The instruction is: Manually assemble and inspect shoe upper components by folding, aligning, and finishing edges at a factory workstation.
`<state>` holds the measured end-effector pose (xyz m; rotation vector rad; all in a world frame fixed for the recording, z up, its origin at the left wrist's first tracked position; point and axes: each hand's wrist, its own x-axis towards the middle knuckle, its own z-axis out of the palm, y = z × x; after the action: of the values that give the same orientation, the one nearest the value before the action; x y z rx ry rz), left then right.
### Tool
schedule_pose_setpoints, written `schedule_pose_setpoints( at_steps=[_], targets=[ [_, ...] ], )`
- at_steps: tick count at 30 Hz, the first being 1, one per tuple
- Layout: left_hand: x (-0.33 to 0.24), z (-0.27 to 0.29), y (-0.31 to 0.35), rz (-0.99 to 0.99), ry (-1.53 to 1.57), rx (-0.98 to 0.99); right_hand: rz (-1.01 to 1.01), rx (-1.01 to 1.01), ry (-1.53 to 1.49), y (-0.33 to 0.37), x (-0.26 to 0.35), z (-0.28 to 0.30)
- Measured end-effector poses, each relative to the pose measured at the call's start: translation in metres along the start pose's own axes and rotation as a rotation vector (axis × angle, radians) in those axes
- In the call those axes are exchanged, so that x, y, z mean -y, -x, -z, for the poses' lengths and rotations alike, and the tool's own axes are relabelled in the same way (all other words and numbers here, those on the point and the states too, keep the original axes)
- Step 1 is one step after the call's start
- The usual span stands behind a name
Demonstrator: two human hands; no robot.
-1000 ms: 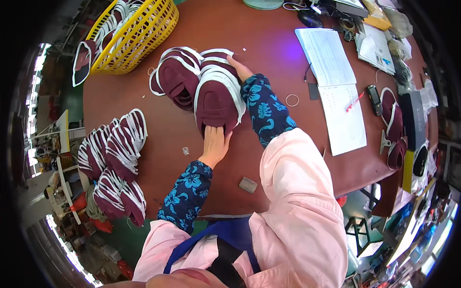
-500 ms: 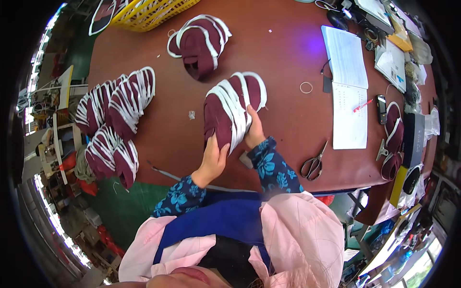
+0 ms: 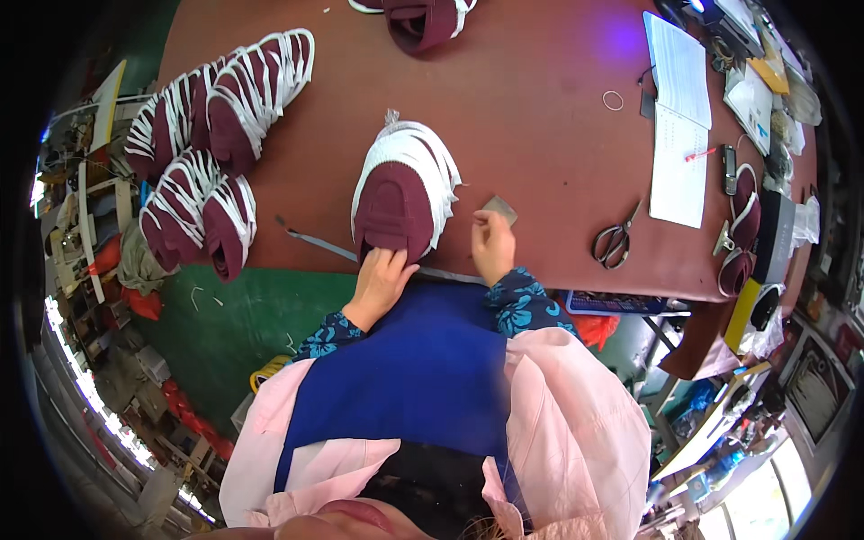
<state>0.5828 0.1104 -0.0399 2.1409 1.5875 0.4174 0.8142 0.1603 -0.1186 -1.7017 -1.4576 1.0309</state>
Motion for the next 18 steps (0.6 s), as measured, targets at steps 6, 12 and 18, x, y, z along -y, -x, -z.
schedule_pose_setpoints(
  at_steps=[6, 12, 18],
  targets=[
    [0.002, -0.004, 0.008, 0.03, 0.065, -0.151, 0.477, 0.11, 0.111, -0.048, 0.101, 0.006],
    [-0.004, 0.001, 0.011, 0.014, 0.079, -0.219, 0.686, 0.002, 0.375, -0.114, 0.078, -0.056],
    [-0.002, 0.002, 0.019, 0.029, 0.079, -0.3, 0.604, -0.113, 0.242, -0.132, 0.095, -0.034]
  ],
)
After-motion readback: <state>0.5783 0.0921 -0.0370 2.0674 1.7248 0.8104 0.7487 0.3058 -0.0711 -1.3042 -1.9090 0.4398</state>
